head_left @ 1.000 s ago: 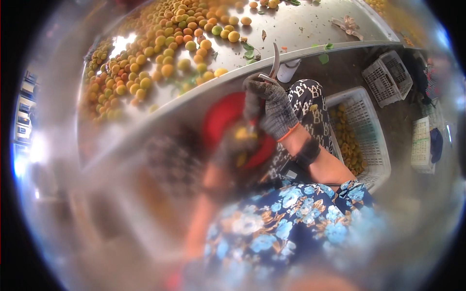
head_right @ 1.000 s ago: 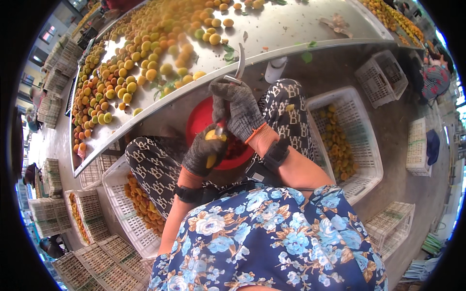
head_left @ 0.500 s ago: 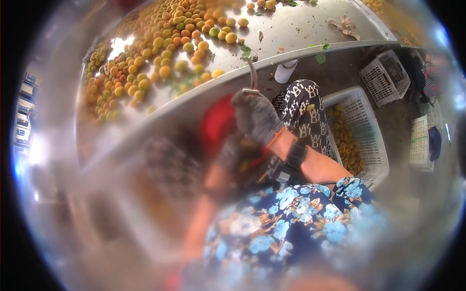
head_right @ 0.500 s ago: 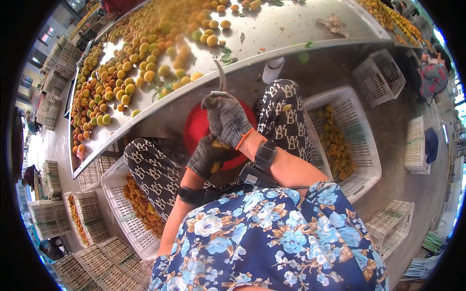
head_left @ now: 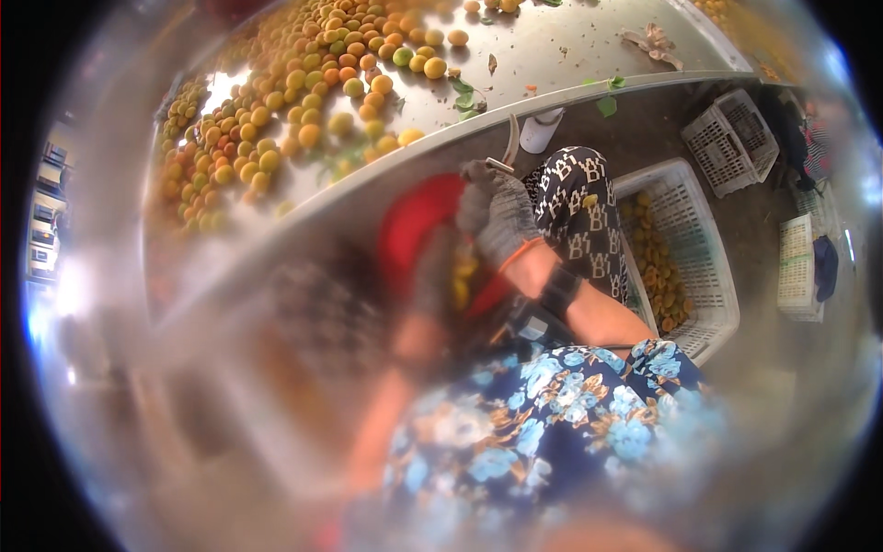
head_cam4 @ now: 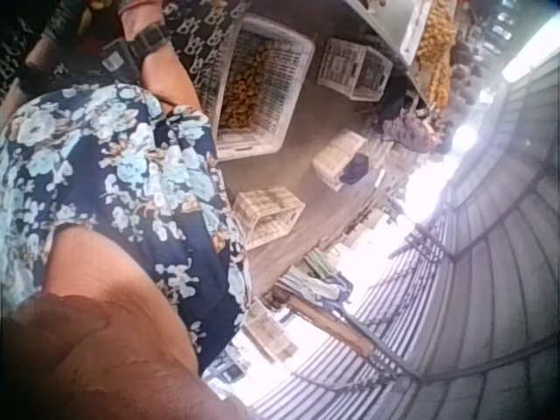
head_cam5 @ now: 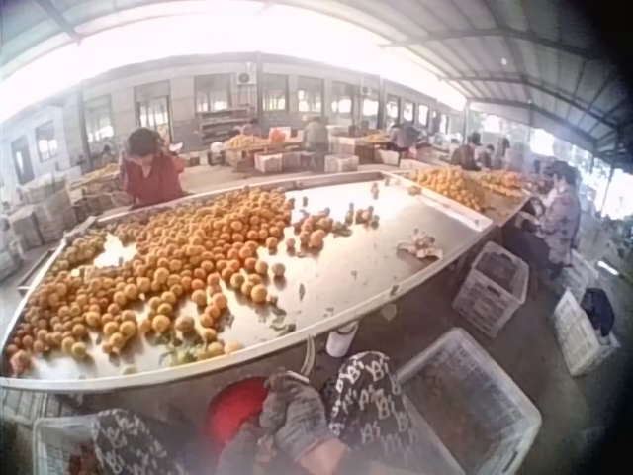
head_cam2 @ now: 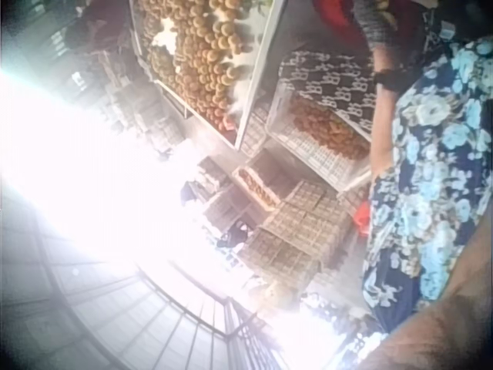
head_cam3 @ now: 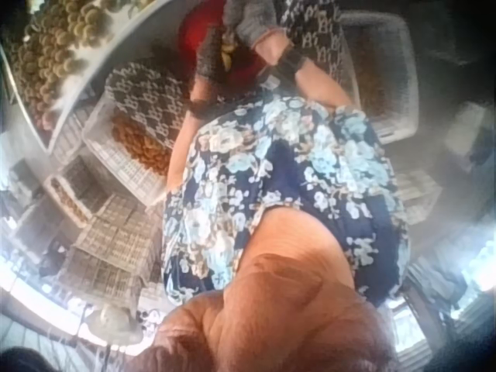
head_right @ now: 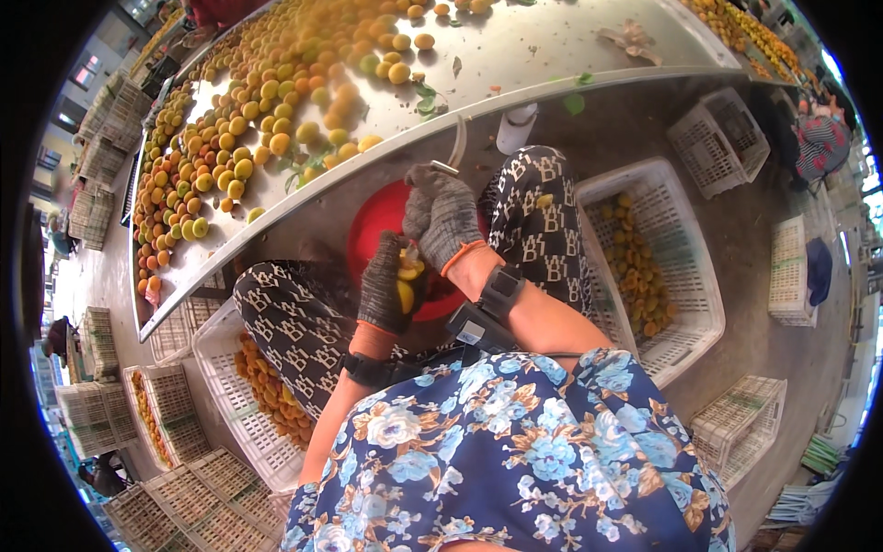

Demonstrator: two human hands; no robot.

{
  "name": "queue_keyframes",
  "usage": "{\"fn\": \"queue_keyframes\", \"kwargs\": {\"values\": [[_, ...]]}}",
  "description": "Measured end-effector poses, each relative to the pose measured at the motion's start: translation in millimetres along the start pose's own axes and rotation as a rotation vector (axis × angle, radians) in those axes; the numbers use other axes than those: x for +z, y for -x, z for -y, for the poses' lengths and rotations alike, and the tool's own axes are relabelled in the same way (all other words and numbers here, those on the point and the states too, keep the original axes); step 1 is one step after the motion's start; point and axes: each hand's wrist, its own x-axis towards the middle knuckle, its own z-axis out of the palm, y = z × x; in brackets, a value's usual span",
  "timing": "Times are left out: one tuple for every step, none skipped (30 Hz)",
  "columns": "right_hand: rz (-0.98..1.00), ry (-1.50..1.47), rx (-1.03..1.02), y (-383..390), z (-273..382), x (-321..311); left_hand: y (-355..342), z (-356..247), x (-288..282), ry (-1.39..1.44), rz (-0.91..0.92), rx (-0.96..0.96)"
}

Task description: The person is trimming the stems off small yellow fruits using a curved blade over a red bowl.

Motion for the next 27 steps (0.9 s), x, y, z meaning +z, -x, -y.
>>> {"fn": "queue_keyframes", "kwargs": {"values": [[0.077,0.013,-0.003,-3,-2,2,-1,1,-2,0.007,-0.013,-0.009],[0.067,0.037,-0.013,-5,-5,4,-2,3,-5,0.014,-0.025,-0.019],[0.113,0.056,-0.081,-4,-8,9,-3,5,-9,-0.010,-0.022,0.008],[0.075,0.088,-0.155,-2,-11,15,-5,7,-13,-0.188,-0.015,0.115],[0.022,0.127,-0.214,2,-12,21,-8,9,-17,-0.396,0.010,0.260],[0.080,0.247,-0.277,10,-12,28,-11,10,-21,-0.604,0.035,0.408],[0.121,0.375,-0.323,19,-11,34,-14,11,-25,-0.810,0.061,0.555],[0.161,0.503,-0.368,31,-10,40,-16,11,-28,-0.929,0.080,0.645],[0.199,0.631,-0.415,42,-8,45,-18,11,-30,-0.967,0.104,0.662],[0.234,0.757,-0.463,53,-7,49,-19,10,-32,-0.870,0.096,0.579],[0.268,0.882,-0.508,63,-7,53,-21,9,-32,-0.793,0.107,0.519],[0.323,0.888,-0.498,71,-8,57,-23,7,-33,-0.674,0.109,0.423],[0.298,0.977,-0.493,73,-11,60,-23,6,-33,-0.547,0.103,0.331],[0.328,1.045,-0.537,74,-15,63,-24,5,-34,-0.437,0.099,0.255],[0.384,1.130,-0.642,72,-19,63,-25,5,-35,-0.350,0.091,0.197],[0.379,1.206,-0.718,67,-21,61,-27,4,-36,-0.270,0.084,0.145],[0.336,1.109,-0.705,62,-23,58,-29,4,-38,-0.200,0.074,0.102],[0.304,1.021,-0.729,55,-23,52,-30,6,-40,-0.151,0.063,0.073],[0.308,0.929,-0.765,48,-23,46,-34,7,-42,-0.096,0.052,0.050],[0.234,0.549,-0.570,38,-21,39,-34,7,-47,-0.047,0.045,0.028],[0.190,0.169,-0.383,26,-16,33,-41,9,-47,-0.025,0.043,0.026],[0.149,-0.072,-0.228,21,-13,25,-44,9,-49,0.029,-0.032,-0.015],[0.096,-0.152,-0.113,16,-11,18,-48,12,-48,-0.009,0.022,0.030],[0.051,-0.096,-0.036,14,-9,12,-51,14,-46,-0.041,0.017,0.047],[0.022,-0.078,-0.041,12,-8,8,-52,17,-45,-0.079,-0.006,0.060],[-0.087,-0.070,-0.024,11,-7,7,-53,19,-42,-0.117,-0.029,0.072],[-0.026,-0.054,-0.072,12,-8,7,-49,21,-41,-0.143,-0.038,0.072]]}}
